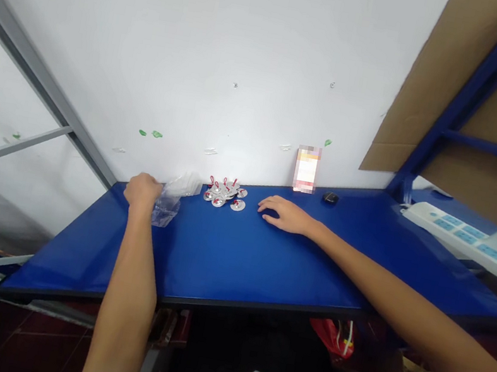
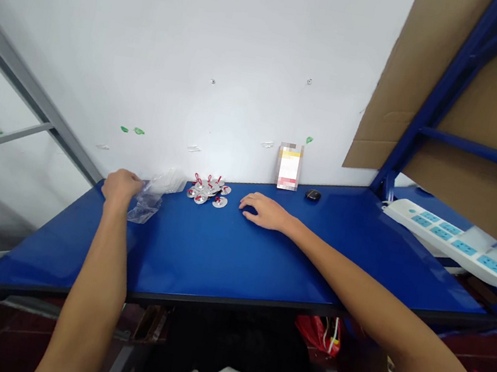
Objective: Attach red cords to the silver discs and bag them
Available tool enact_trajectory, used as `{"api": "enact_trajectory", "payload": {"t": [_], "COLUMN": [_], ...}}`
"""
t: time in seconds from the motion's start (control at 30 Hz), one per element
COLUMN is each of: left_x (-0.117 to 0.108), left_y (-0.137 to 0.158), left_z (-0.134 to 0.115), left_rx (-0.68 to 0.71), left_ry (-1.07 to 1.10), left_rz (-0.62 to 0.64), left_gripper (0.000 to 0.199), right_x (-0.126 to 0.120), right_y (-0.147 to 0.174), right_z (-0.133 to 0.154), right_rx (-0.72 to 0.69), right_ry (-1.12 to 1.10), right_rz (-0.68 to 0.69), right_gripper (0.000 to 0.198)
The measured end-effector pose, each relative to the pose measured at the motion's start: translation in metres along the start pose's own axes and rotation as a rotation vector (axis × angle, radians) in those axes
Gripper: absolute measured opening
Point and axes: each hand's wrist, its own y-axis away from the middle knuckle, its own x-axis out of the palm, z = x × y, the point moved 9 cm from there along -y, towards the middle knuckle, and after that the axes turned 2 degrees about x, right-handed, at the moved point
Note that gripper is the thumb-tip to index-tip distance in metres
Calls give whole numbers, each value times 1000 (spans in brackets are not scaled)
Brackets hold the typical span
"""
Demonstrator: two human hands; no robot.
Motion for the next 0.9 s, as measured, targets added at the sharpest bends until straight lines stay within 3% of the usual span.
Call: {"api": "enact_trajectory", "payload": {"t": [0.1, 0.2, 0.3, 0.4, 0.53, 0.67, 0.8, 0.9], "left_x": [-27, -41, -17, 17, 68, 90, 97, 99], "left_y": [10, 26, 42, 74, 131, 168, 175, 179], "left_z": [-20, -61, -105, -148, -199, -222, -223, -224], "left_rx": [17, 175, 316, 420, 569, 558, 409, 384], "left_ry": [54, 246, 529, 615, 806, 1085, 1322, 1385], "left_rz": [-239, -361, -170, -23, 280, 477, 638, 735], "left_gripper": [24, 25, 28, 21, 26, 33, 36, 34], "right_x": [0, -1, -19, -44, -33, -23, -21, -21], "right_y": [-1, -1, 0, 4, -1, -1, 3, 4], "right_z": [-1, 2, 14, 47, 85, 67, 31, 14], "right_rx": [0, 21, 71, 18, -126, -52, 60, 151], "right_ry": [8, 15, 28, 148, 339, 342, 255, 159], "right_rz": [-3, -33, -202, -427, -310, -280, -287, -273], "right_gripper": [26, 28, 38, 60, 82, 89, 94, 96]}}
